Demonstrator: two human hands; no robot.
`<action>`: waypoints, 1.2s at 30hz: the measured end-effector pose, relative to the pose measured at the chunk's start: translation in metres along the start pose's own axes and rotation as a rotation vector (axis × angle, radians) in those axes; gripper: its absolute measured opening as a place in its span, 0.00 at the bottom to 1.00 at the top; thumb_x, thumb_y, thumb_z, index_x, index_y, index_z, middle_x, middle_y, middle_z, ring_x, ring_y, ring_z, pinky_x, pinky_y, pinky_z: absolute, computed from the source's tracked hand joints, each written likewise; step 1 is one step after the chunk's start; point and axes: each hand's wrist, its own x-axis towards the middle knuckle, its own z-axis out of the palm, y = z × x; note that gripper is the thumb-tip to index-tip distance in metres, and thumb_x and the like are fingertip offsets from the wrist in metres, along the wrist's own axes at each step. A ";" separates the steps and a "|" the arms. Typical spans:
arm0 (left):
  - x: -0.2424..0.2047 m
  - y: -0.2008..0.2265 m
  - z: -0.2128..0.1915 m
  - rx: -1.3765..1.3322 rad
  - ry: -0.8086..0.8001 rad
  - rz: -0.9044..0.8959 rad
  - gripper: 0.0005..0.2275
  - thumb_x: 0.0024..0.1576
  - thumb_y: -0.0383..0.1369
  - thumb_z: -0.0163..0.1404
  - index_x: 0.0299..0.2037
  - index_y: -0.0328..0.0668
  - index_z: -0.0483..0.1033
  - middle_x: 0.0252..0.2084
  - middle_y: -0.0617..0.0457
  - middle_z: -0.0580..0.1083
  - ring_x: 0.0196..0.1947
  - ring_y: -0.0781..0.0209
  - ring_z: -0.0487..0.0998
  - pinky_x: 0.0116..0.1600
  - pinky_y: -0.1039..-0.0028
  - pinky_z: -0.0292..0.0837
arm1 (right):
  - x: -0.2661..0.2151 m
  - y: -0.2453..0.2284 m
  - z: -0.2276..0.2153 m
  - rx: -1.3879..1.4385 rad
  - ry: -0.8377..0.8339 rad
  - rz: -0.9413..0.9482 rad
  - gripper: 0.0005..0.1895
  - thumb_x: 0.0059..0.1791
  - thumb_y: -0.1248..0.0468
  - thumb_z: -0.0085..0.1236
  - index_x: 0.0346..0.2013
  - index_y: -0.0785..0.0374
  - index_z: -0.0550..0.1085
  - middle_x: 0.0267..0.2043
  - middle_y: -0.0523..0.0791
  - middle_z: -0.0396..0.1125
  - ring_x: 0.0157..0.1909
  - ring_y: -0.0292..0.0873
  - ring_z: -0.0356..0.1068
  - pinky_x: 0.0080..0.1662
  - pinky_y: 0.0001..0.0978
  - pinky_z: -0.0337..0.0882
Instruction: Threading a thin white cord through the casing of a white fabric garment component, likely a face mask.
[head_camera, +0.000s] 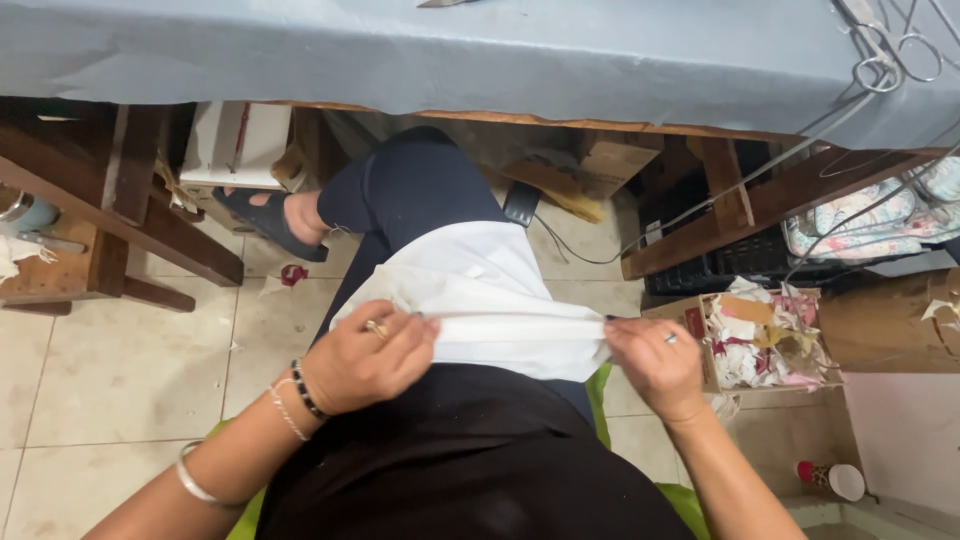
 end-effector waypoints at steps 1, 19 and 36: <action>-0.004 0.000 -0.001 0.002 -0.001 -0.002 0.06 0.60 0.23 0.48 0.33 0.36 0.79 0.30 0.44 0.72 0.27 0.53 0.74 0.39 0.64 0.77 | 0.007 -0.003 -0.005 0.002 0.000 -0.002 0.04 0.51 0.63 0.59 0.34 0.54 0.80 0.36 0.43 0.75 0.31 0.46 0.73 0.37 0.40 0.75; 0.035 -0.001 0.010 -1.039 -0.463 -0.991 0.07 0.56 0.31 0.55 0.39 0.38 0.83 0.34 0.44 0.83 0.40 0.41 0.83 0.46 0.60 0.77 | 0.044 -0.011 -0.018 0.898 -0.352 0.863 0.09 0.54 0.66 0.53 0.41 0.65 0.80 0.29 0.46 0.76 0.33 0.38 0.69 0.44 0.41 0.73; 0.021 -0.015 0.043 -0.979 -0.909 -1.019 0.15 0.53 0.42 0.55 0.48 0.49 0.81 0.46 0.46 0.81 0.54 0.44 0.78 0.57 0.55 0.75 | 0.180 -0.071 0.012 0.896 -0.644 0.492 0.14 0.50 0.61 0.61 0.48 0.62 0.77 0.35 0.50 0.74 0.41 0.53 0.76 0.48 0.48 0.74</action>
